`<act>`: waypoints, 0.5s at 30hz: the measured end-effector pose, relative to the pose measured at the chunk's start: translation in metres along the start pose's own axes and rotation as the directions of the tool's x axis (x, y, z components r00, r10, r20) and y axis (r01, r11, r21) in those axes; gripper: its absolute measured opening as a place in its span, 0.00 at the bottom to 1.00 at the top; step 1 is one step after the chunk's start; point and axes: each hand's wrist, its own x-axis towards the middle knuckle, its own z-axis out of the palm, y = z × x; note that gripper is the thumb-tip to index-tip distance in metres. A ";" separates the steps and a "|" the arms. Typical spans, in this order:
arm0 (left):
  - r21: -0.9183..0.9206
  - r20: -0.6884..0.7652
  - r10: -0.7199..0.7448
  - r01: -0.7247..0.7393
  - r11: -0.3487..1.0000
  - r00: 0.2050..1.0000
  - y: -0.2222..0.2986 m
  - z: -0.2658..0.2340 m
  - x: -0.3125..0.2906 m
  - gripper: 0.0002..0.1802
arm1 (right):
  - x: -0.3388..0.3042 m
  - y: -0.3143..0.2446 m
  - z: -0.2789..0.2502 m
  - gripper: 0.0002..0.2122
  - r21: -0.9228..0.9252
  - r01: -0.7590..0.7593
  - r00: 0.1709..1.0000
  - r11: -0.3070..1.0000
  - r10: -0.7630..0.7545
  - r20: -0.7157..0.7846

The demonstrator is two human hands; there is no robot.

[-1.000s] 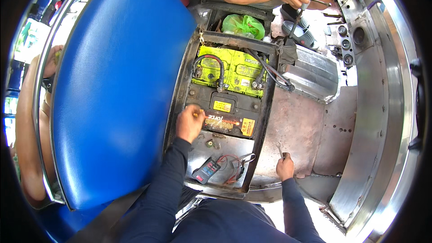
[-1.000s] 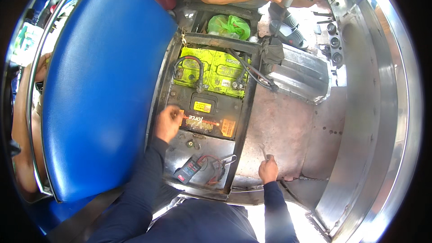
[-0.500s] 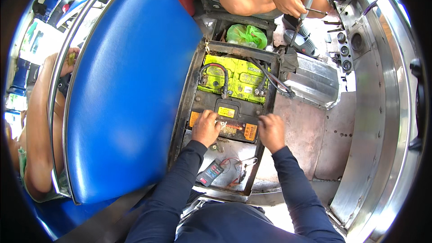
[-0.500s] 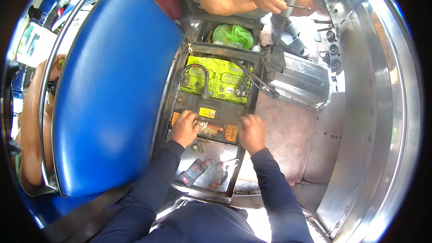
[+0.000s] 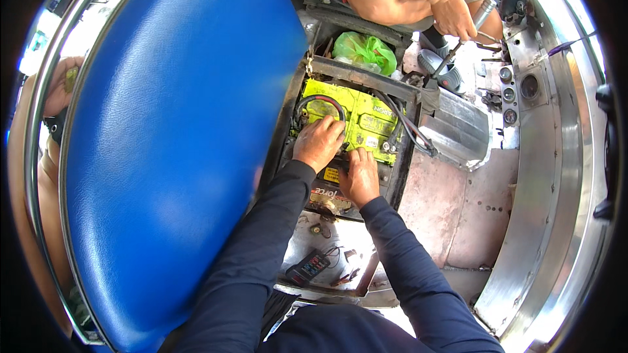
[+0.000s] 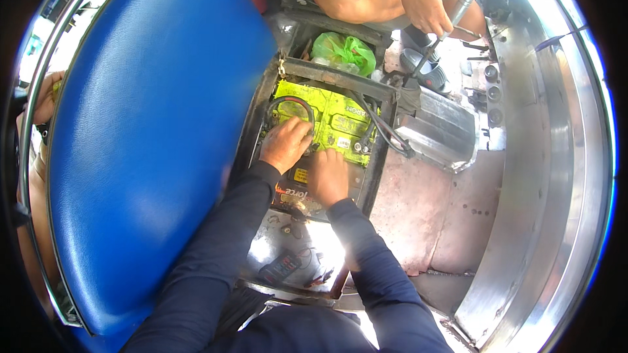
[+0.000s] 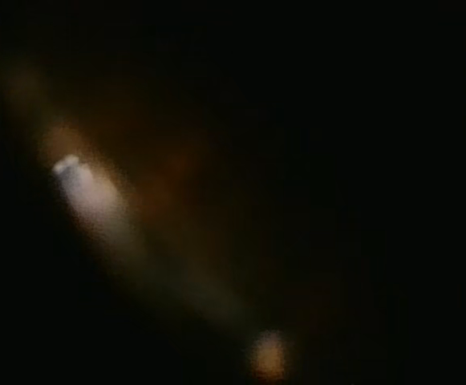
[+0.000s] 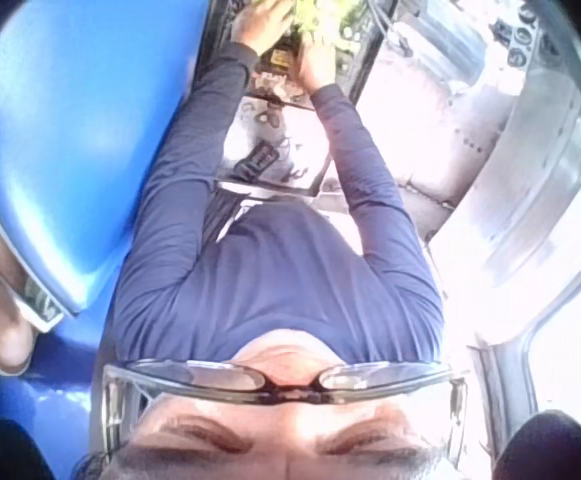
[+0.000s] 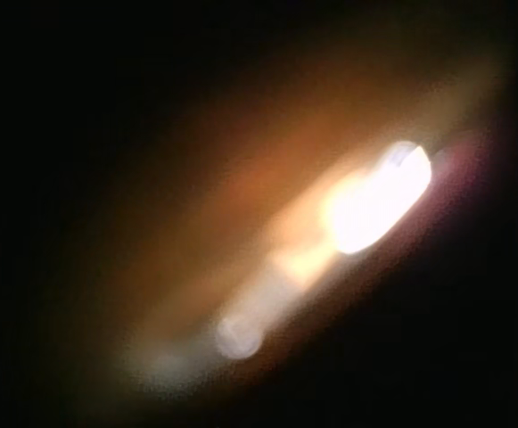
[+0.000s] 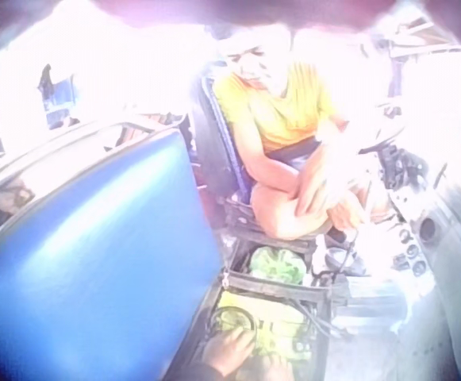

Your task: The person walks through a vehicle repair yard and approaches a three-wheeled vehicle with its battery compartment open. They remove an old yellow battery, place it aside, and install a new green battery into the compartment. They then connect the battery terminals using a wrench while another person assists nearby.

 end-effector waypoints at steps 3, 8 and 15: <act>0.017 0.088 -0.031 0.030 0.999 0.996 0.004 0.002 0.013 0.11 | -0.002 -0.007 -0.001 0.10 0.172 0.021 0.993 0.985 -0.041 0.114; -0.086 0.021 -0.137 0.138 0.987 0.990 0.001 -0.002 0.012 0.11 | -0.018 -0.022 -0.021 0.16 0.288 -0.057 0.929 0.956 -0.055 0.367; -0.415 0.047 -0.477 0.451 0.790 0.878 0.024 -0.040 -0.073 0.09 | 0.008 -0.005 -0.020 0.21 0.225 0.009 0.741 0.974 -0.157 0.653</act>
